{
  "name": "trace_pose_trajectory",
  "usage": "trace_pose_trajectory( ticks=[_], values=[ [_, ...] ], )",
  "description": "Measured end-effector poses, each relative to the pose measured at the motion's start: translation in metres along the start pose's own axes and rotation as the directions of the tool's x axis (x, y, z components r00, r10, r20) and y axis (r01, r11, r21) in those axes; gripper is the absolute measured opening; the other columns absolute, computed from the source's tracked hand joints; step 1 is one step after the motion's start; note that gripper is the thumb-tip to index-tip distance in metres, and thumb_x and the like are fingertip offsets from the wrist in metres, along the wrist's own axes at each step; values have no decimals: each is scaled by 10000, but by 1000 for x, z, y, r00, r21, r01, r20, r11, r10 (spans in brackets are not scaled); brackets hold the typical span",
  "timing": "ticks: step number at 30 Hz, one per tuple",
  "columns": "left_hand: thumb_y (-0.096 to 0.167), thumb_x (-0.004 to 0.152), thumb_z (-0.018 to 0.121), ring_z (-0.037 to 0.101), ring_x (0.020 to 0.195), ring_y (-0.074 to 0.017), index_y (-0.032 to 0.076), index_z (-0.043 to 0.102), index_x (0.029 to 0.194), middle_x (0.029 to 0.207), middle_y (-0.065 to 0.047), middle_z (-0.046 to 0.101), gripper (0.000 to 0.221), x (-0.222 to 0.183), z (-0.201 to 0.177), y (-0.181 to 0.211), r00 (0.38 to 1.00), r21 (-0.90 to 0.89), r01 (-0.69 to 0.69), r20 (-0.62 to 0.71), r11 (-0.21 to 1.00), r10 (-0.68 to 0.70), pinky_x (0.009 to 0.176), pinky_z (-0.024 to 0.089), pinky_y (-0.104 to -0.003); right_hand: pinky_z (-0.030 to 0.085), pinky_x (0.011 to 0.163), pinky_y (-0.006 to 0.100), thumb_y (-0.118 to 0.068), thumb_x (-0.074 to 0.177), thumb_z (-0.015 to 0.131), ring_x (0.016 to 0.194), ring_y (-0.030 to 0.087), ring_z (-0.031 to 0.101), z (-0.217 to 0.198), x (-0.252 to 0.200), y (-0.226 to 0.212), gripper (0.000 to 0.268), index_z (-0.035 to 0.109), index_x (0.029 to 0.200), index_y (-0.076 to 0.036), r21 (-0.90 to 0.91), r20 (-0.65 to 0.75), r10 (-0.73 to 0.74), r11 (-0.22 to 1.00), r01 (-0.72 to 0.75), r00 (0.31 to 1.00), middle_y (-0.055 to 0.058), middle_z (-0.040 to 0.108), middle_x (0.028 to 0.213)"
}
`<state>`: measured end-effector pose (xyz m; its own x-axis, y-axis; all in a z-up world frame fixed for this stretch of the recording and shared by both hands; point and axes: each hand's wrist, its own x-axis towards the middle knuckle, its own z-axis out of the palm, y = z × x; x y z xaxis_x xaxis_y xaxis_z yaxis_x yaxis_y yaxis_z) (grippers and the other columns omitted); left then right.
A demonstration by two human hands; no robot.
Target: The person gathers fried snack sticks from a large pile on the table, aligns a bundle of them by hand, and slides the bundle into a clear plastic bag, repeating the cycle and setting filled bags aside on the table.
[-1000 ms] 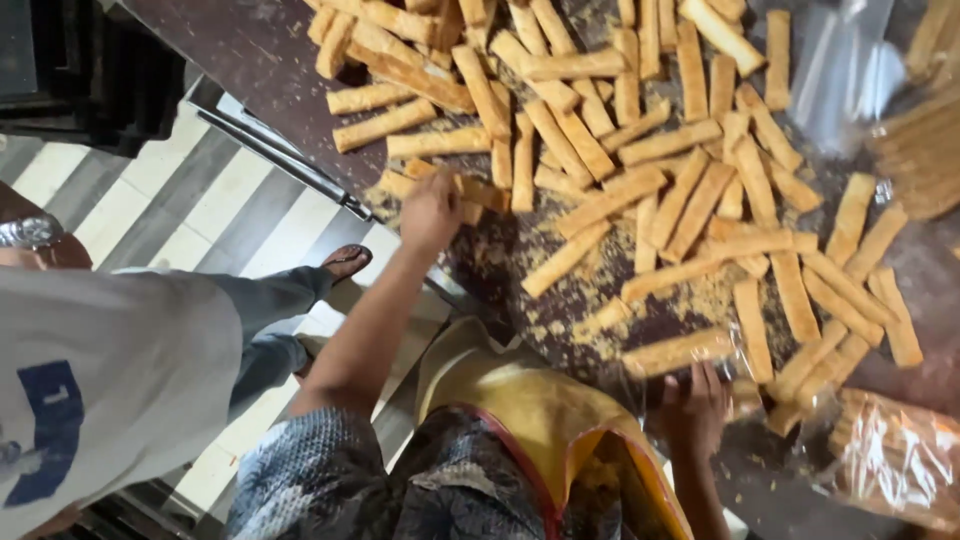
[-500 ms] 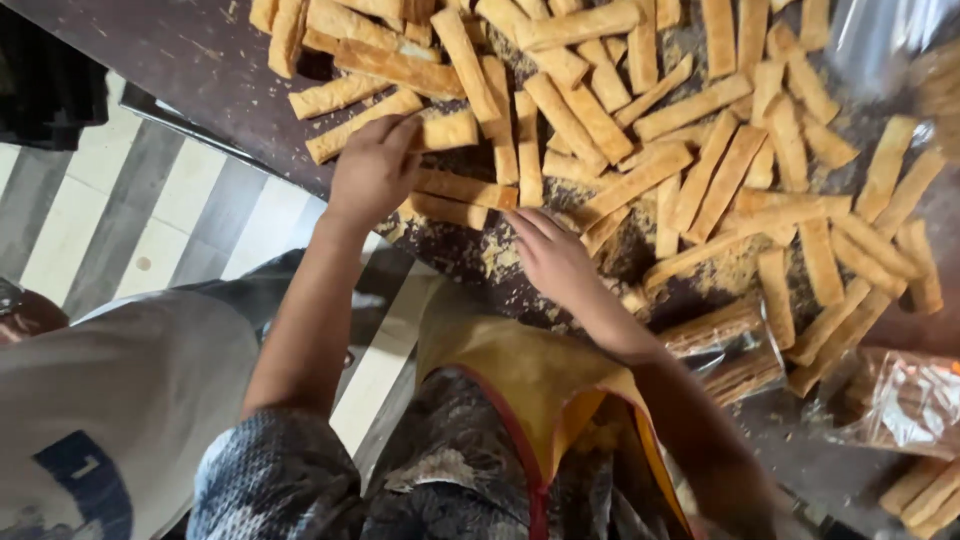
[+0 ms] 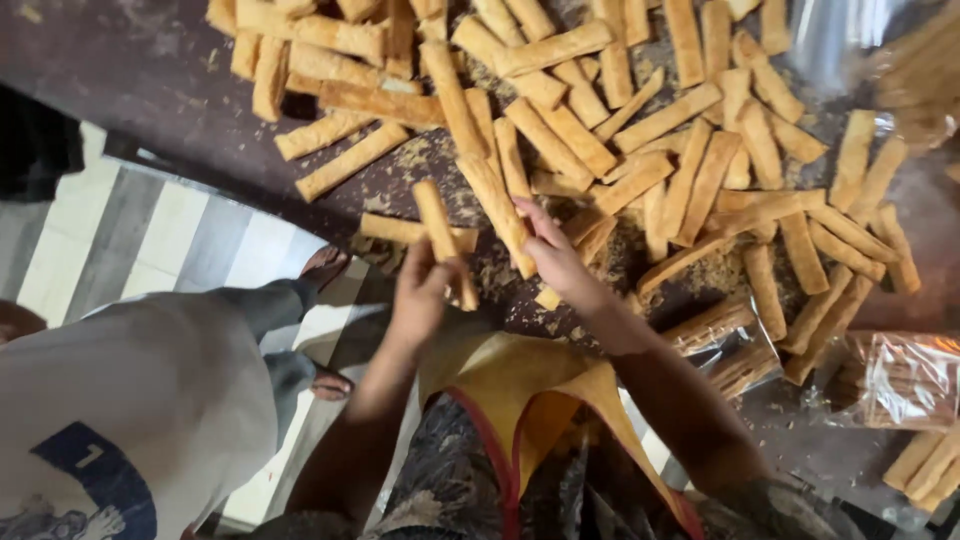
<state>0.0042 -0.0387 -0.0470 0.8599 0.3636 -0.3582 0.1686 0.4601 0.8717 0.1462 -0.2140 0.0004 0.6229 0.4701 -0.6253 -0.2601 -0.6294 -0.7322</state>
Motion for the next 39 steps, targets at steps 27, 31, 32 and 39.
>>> trace_pose_trajectory(
  ticks=[27, 31, 32, 39],
  values=[
    [289, 818, 827, 560, 1147, -426, 35, 508, 1388, 1208, -230, 599, 701, -22, 162, -102, 870, 930, -368, 340, 11, 358, 934, 490, -527, 585, 677, 356, -168, 1005, 651, 909, 143, 639, -79, -248, 240, 311, 559, 1274, -44, 821, -380, 52, 479, 311, 923, 32, 606, 1099],
    [187, 907, 754, 645, 1099, -354, 58, 559, 1372, 1207, -181, 650, 520, -57, 198, -109, 917, 873, -393, 349, 289, 191, 918, 537, -461, 540, 683, 321, -136, 969, 675, 929, 146, 659, -90, -261, 254, 335, 586, 1271, -22, 820, -406, 63, 466, 333, 912, 54, 656, 1105],
    [204, 916, 743, 686, 1091, -296, 67, 570, 1350, 1202, -156, 664, 487, -76, 210, -110, 949, 765, -297, 304, 572, 87, 910, 564, -414, 548, 727, 307, -121, 962, 686, 949, 149, 671, -92, -264, 258, 343, 591, 1271, -9, 825, -412, 49, 442, 351, 910, 64, 670, 1113],
    [134, 1000, 667, 660, 1266, -292, 25, 595, 1403, 1332, -208, 705, 424, -186, 270, -103, 839, 468, -434, 520, 770, 157, 1070, 482, -392, 453, 668, 325, -69, 938, 738, 885, 195, 586, -99, -260, 264, 429, 601, 1333, 28, 837, -359, 10, 445, 317, 933, 133, 693, 1168]
  ],
)
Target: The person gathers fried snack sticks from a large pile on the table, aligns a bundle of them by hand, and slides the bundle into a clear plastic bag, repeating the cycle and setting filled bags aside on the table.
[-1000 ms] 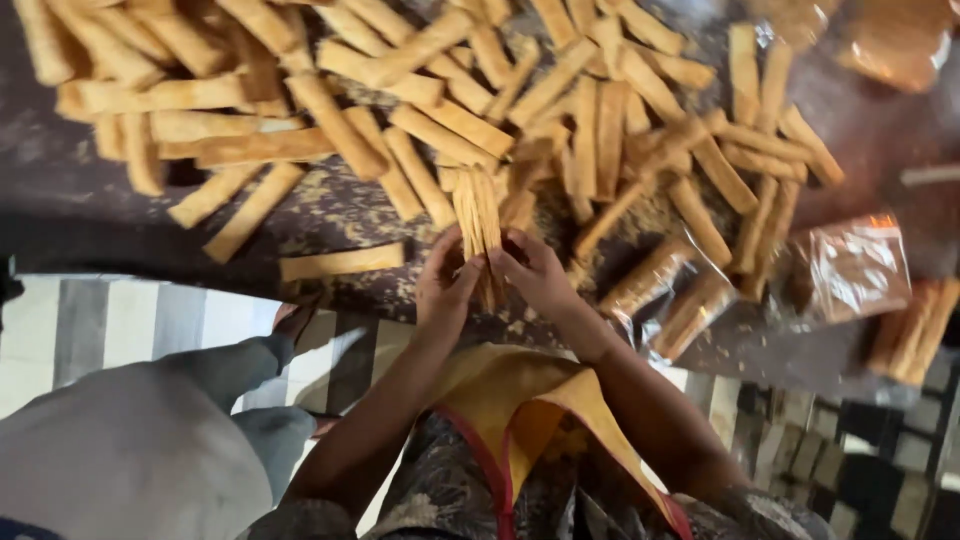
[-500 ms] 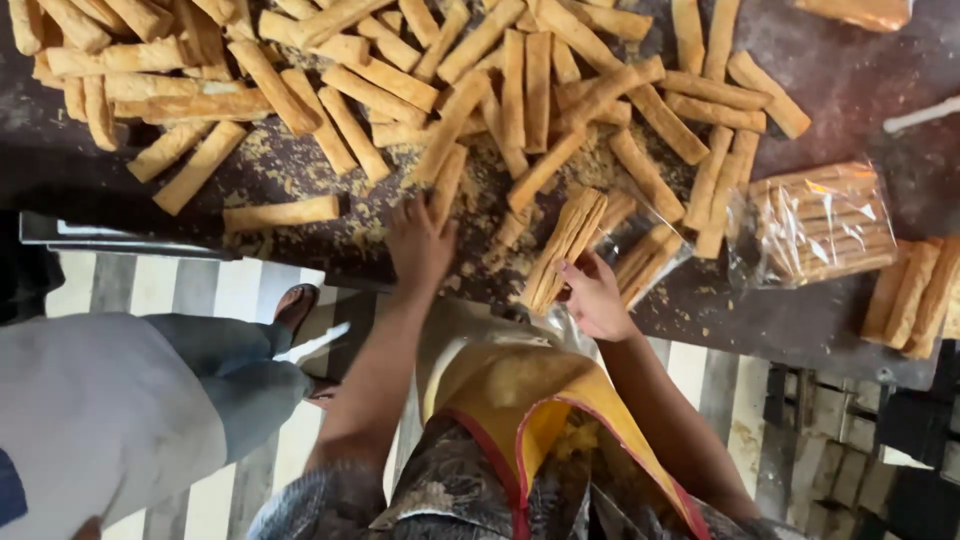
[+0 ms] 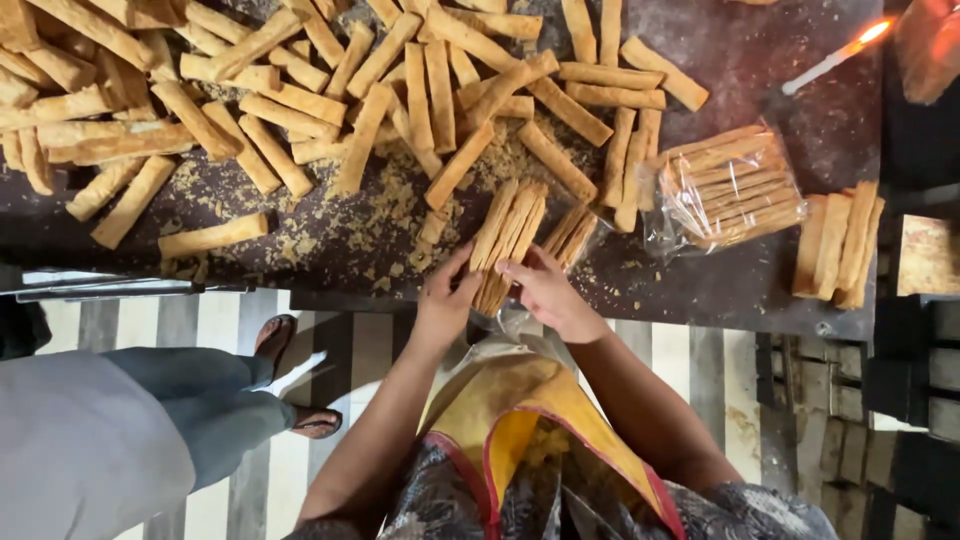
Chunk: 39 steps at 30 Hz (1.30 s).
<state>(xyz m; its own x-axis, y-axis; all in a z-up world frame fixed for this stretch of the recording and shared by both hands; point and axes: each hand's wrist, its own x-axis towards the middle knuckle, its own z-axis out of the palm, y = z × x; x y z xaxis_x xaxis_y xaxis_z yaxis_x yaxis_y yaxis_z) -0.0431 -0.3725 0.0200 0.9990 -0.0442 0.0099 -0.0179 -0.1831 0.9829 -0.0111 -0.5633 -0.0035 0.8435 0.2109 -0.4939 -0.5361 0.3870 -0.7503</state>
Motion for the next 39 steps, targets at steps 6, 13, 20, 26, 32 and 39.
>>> trace_pose_trajectory(
  ticks=[6, 13, 20, 26, 32, 39],
  values=[
    [179, 976, 724, 507, 1363, -497, -22, 386, 1541, 1511, -345, 482, 689, -22, 13, 17, 978, 405, -205, 46, 891, 204, 1146, 416, -472, 592, 895, 306, -73, 854, 785, 1041, 178, 680, 7, -1, 23, 544, 558, 1343, -7, -16, 31, -43, 999, 43, 999, 96, 686, 1185],
    [300, 730, 845, 634, 1136, -413, 4, 430, 1538, 1284, -257, 617, 955, -51, -15, 7, 980, 487, 189, -144, 853, -136, 955, 549, -464, 594, 896, 379, -268, 983, 703, 1007, 228, 698, 8, -18, -14, 434, 577, 1323, -30, -690, 59, -138, 710, 141, 989, 145, 703, 1139],
    [285, 763, 839, 616, 1087, -443, -57, 418, 1510, 1219, -281, 633, 923, -134, -74, -23, 981, 617, 190, -95, 764, -167, 942, 533, -504, 535, 1006, 422, -183, 1029, 650, 1179, 340, 658, -72, -6, -53, 289, 665, 1275, -32, -920, 290, -543, 69, 387, 788, 161, 667, 1307],
    [286, 727, 824, 611, 1081, -455, 10, 433, 1485, 1261, -276, 632, 896, -116, -60, -11, 984, 587, 105, 53, 802, -168, 920, 538, -505, 507, 1070, 432, -81, 1018, 632, 1253, 353, 618, -83, 6, -56, 224, 676, 1232, -35, -869, 457, -590, -137, 475, 666, 141, 651, 1337],
    [267, 735, 779, 657, 1083, -364, 73, 468, 1488, 1225, -185, 659, 838, -95, -105, -20, 919, 583, 365, -100, 726, -381, 897, 577, -464, 560, 962, 398, -99, 1063, 616, 1081, 298, 698, -108, 19, -22, 213, 662, 1256, -22, -816, 140, -556, 404, 414, 819, 168, 673, 1225],
    [373, 794, 816, 693, 1121, -353, 66, 385, 1555, 1291, -197, 659, 926, -38, -43, -13, 963, 428, 262, -179, 865, -203, 956, 577, -442, 600, 924, 296, -189, 948, 675, 1113, 144, 668, 36, 5, 4, 571, 408, 1442, -89, -593, 291, 78, 797, 115, 954, 18, 621, 1282]
  ],
)
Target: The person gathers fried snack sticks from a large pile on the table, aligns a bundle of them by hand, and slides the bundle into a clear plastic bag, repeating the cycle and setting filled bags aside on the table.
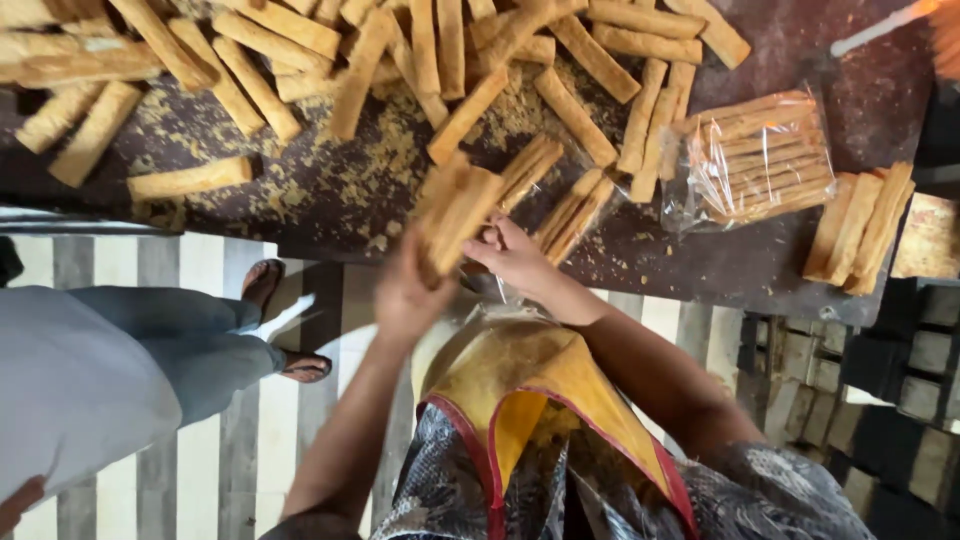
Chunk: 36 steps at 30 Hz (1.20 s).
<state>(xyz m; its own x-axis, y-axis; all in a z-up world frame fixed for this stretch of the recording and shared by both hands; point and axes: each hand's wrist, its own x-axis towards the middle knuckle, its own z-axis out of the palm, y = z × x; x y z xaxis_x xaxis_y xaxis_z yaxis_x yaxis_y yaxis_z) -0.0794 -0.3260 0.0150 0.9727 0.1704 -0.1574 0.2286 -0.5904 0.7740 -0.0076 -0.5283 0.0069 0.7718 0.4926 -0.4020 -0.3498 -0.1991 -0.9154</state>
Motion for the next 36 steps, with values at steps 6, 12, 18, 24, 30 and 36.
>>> trace_pose_trajectory(
  ticks=[6, 12, 18, 24, 30, 36],
  values=[
    [277, 830, 856, 521, 1297, -419, -20, 395, 1517, 1425, -295, 503, 879, 23, 21, -20, 950, -174, -313, -61, 934, 307, 1056, 458, -455, 564, 934, 370, -77, 963, 730, 1074, 218, 666, 12, 34, 22, 439, 564, 1351, 45, 445, -241, -9, 888, 119, 970, 142, 679, 1223],
    [96, 997, 663, 563, 1300, -294, 15, 530, 1444, 1437, -183, 574, 473, 79, 6, -97, 996, -727, -80, -83, 682, 28, 1071, 485, -378, 585, 977, 376, -63, 913, 767, 1108, 225, 686, 16, 63, 29, 561, 499, 1383, 87, 571, -244, 105, 819, 56, 964, 162, 652, 1258],
    [45, 997, 618, 560, 1237, -391, -7, 533, 1415, 1355, -257, 550, 430, 101, -43, -82, 957, -76, -229, -199, 970, 211, 986, 513, -412, 448, 816, 320, -157, 927, 755, 1126, 254, 675, 32, 67, 22, 966, 51, 1584, -76, 610, -302, 437, 772, -181, 847, 255, 588, 1436],
    [43, 977, 622, 618, 1315, -363, 44, 612, 1333, 1385, -161, 640, 356, 104, -71, -22, 803, -26, -565, -249, 825, 542, 1115, 514, -443, 566, 800, 342, -82, 1018, 683, 962, 226, 656, 36, 72, -20, 463, 542, 1408, 126, 94, -222, -211, 967, 236, 952, 231, 666, 1129],
    [144, 945, 715, 641, 1228, -298, 52, 504, 1440, 1377, -187, 630, 546, 105, -101, -1, 917, -285, -376, 22, 882, 399, 995, 541, -393, 595, 821, 335, -219, 839, 671, 951, 241, 739, 43, 63, -61, 639, 479, 1394, 31, -317, -106, -103, 946, 65, 989, 163, 737, 1080],
    [165, 905, 761, 736, 1031, -206, 89, 538, 1425, 1180, -122, 726, 571, 87, -112, -38, 958, -567, 26, 250, 823, 143, 864, 616, -329, 532, 984, 403, -342, 838, 731, 1096, 310, 717, 50, 77, -73, 789, 421, 1509, -66, -597, -52, 104, 794, -114, 993, 176, 730, 1200]
  ],
)
